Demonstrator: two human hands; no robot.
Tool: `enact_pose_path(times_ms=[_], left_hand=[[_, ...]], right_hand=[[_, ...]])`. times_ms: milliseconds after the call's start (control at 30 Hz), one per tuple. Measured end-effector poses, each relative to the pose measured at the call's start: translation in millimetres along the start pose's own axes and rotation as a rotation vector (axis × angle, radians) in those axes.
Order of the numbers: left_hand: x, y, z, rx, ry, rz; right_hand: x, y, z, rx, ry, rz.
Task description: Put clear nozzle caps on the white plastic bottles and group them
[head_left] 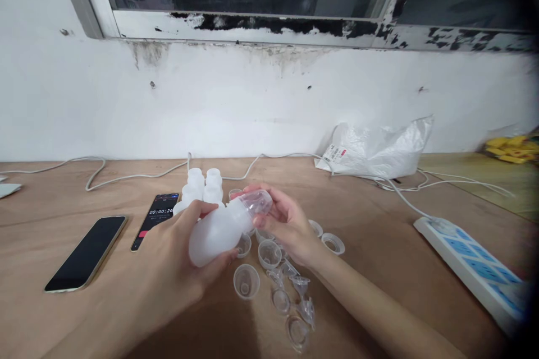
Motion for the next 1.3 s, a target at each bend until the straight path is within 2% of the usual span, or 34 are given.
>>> enact_pose_path(times_ms=[367,533,633,800,967,1100,1233,1300], left_hand=[[-9,5,-3.0,-0.037,-0.069,-0.108],[-8,7,-4.5,-0.105,-0.137,-0.109],[-4,8,-7.6,-0.224,-0.186,-0.142],[-3,10,-9.3,-0.566,-0.279,-0.268],[-4,10,-7.9,-0.851,-0.310,-0.359],[-2,13,-8.0,-0.946,-0.326,-0.356],[-1,13,1.3,-0.850,-0.252,-0.289],[-3,9,7.1,-0.778,-0.242,-0.195]], right_hand=[[-7,-2,5,0.116,-0.088,0.016],[-9,-3,8,0.119,-0.068,0.007],[-9,-1,8,0.134,-0.073,0.015],[-10,2,9,0.176,-0.145,0.053],[-11,-4,8,0.164,-0.178,0.019],[-13,-10,11,0.124,-0.151,-0.018],[-21,-16,20,0.067,-0.092,-0.012],[-25,-25,17,0.000,-0.062,-0.007]])
Point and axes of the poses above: each hand's wrist, its own x-axis towards the middle knuckle, its own z-axis out of the palm, y = z × x, the point moved 1 cm from there along x, towards the middle knuckle, and after that the axes turned 6 degrees about z, right-handed, at the moved point
